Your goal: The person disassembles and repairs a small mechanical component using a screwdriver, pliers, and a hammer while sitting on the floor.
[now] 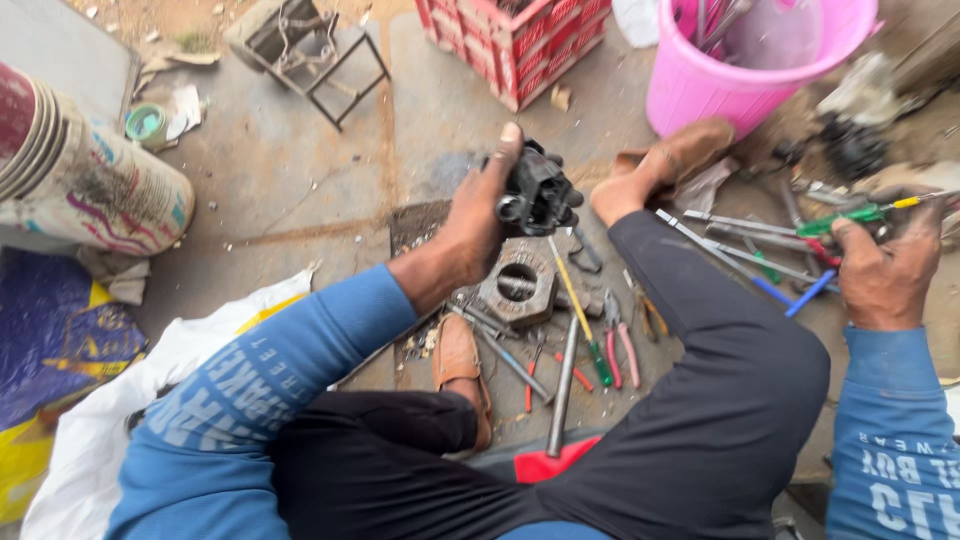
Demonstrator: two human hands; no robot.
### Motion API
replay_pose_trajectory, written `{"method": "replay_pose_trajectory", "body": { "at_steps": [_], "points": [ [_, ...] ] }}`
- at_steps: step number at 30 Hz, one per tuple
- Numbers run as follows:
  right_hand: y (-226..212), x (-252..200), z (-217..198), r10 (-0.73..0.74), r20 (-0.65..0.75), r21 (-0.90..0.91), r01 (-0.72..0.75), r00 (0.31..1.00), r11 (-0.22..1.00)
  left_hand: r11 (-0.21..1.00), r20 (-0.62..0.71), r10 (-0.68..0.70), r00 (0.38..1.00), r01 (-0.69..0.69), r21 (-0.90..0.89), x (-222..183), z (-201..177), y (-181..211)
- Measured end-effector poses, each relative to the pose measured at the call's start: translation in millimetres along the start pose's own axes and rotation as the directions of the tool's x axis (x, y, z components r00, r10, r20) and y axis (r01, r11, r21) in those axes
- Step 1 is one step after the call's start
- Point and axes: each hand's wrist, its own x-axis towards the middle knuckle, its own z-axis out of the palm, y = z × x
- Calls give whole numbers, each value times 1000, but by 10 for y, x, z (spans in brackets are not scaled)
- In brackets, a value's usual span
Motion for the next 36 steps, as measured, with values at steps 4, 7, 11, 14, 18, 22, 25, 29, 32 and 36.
{"method": "replay_pose_trajectory", "body": {
  "at_steps": [4, 7, 11, 14, 18, 22, 25, 29, 32, 36],
  "points": [
    [-780, 279, 609, -66, 70, 78, 60, 995, 995, 995, 86, 57, 995, -50, -80, 345, 322, -96],
    [-1033, 254, 1007, -123, 211, 93, 105, 970, 990, 979, 281, 57, 958, 1, -202, 483, 499, -149],
    [-828, 187, 1407, -55, 259, 265, -16, 964, 964, 994, 434, 42, 900, -81, 72, 333, 432, -447],
    [-604, 122, 1521, -24, 236, 291, -46, 971, 956, 992, 311, -92, 946, 60, 112, 415, 343, -743],
    [-542, 85, 1617, 73, 148, 392, -126, 986, 911, 994, 259, -102, 960, 110, -15, 489, 296, -979],
    [-474, 73, 1719, 38, -58, 630, 7, 998, 777, 990, 214, -126, 969, 137, -38, 437, 248, -1055],
    [-453, 128, 1676, 13, -242, 642, 150, 970, 752, 999, 333, -22, 943, 35, -33, 415, 220, -1019],
    [-565, 109, 1589, -237, -189, 26, 246, 953, 969, 996, 363, 79, 928, -57, -70, 425, 132, -902],
    [-708, 41, 1610, -365, -14, -344, 338, 931, 876, 986, 410, 167, 897, -157, -58, 403, 70, -760],
    [-814, 37, 1612, -426, 65, -467, 405, 902, 786, 994, 420, 97, 902, -71, -78, 295, 33, -654]
  ]
}}
